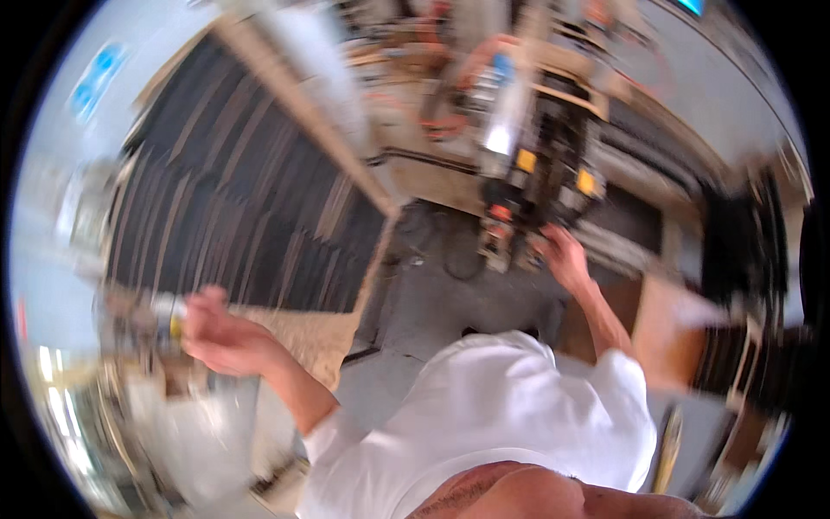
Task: The person repeatedly picks up small wooden frames and inserts them into a machine, then removes them and places them onto a stack. The action is performed in a continuous loop throughout the video.
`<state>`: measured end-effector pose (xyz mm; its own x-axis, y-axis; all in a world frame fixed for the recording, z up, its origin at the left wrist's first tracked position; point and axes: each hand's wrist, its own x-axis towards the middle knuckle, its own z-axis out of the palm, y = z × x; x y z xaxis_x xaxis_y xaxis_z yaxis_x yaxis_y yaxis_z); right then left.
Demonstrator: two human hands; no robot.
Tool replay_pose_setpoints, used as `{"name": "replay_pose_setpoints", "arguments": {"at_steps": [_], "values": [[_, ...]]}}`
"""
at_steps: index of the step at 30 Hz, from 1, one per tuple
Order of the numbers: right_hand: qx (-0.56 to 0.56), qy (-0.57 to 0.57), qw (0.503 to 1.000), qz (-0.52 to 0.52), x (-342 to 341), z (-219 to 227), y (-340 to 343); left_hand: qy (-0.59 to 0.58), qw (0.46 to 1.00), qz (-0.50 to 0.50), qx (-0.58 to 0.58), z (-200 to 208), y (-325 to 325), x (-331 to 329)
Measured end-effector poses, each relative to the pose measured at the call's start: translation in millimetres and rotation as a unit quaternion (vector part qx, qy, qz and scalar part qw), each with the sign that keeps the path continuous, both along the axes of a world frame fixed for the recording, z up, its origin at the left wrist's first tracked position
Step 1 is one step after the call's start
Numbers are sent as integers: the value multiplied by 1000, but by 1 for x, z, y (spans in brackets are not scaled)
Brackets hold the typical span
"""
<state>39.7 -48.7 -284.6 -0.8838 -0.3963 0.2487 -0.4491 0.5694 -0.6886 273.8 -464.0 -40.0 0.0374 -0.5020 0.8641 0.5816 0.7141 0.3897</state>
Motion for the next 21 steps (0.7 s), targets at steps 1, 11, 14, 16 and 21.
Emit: {"name": "replay_pose_setpoints", "arguments": {"at_steps": [1,11,14,16,21], "values": [[-15,-19,999,-32,1,6,10,-118,990,-51,-51,-32,19,-14],[202,236,893,-325,11,61,296,-603,525,-474,367,-271,230,-108],[318,217,792,-474,46,70,425,-638,503,-484,324,-289,244,-129],[396,159,707,-564,78,82,479,-657,499,-471,314,-293,258,-145],[295,-74,684,-663,139,71,571,-661,508,-468,293,-296,298,-174]]}}
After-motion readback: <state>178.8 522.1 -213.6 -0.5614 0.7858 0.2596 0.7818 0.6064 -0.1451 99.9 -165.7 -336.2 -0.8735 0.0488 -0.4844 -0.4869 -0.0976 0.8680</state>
